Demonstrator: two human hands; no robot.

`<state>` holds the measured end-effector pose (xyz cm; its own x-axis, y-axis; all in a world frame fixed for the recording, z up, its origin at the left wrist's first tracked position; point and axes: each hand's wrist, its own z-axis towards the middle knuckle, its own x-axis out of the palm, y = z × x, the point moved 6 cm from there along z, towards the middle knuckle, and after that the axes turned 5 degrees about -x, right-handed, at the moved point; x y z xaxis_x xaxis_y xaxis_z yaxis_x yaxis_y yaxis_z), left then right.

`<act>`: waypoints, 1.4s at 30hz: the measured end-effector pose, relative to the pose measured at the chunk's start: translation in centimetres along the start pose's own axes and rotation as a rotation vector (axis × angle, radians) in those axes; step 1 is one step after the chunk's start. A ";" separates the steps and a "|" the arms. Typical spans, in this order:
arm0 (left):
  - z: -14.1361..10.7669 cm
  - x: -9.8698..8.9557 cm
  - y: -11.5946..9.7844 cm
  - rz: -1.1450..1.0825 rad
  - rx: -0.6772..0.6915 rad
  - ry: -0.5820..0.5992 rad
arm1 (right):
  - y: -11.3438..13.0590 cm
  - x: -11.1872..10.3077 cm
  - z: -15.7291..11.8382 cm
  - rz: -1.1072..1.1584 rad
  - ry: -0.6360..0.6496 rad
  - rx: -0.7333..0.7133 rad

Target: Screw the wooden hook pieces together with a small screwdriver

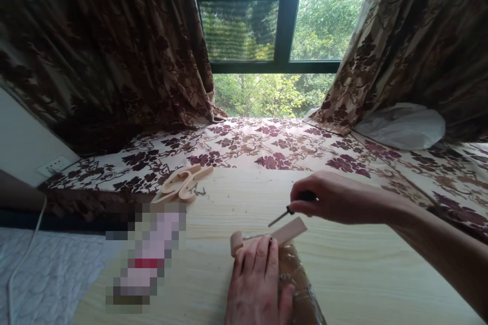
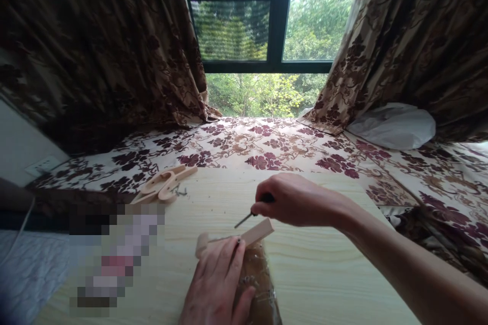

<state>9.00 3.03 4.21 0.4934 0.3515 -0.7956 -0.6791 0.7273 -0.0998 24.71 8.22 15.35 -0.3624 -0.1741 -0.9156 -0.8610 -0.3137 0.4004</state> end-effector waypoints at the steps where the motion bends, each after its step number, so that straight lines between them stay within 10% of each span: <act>1: 0.0 0.0 0.0 -0.012 -0.012 0.004 | -1.2 0.3 -0.7 0.182 -0.082 0.026; 9: -0.7 0.7 -0.5 -0.089 -0.114 -0.055 | -6.8 8.0 -5.3 0.925 -0.472 0.346; 18: 0.2 -0.5 -0.3 -0.051 -0.045 0.023 | -4.7 11.2 -3.9 0.995 -0.454 0.395; 32: -1.2 1.1 -0.2 -0.164 -0.113 0.050 | -1.1 2.8 -7.3 0.221 -0.652 0.034; 42: -0.5 0.8 -0.3 -0.175 -0.127 0.055 | 1.3 4.4 -3.6 0.197 -0.609 0.005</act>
<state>9.27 2.79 3.30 0.5816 0.1912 -0.7907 -0.6503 0.6932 -0.3108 23.33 3.68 12.01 -0.6510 0.3337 -0.6818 -0.7583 -0.3256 0.5648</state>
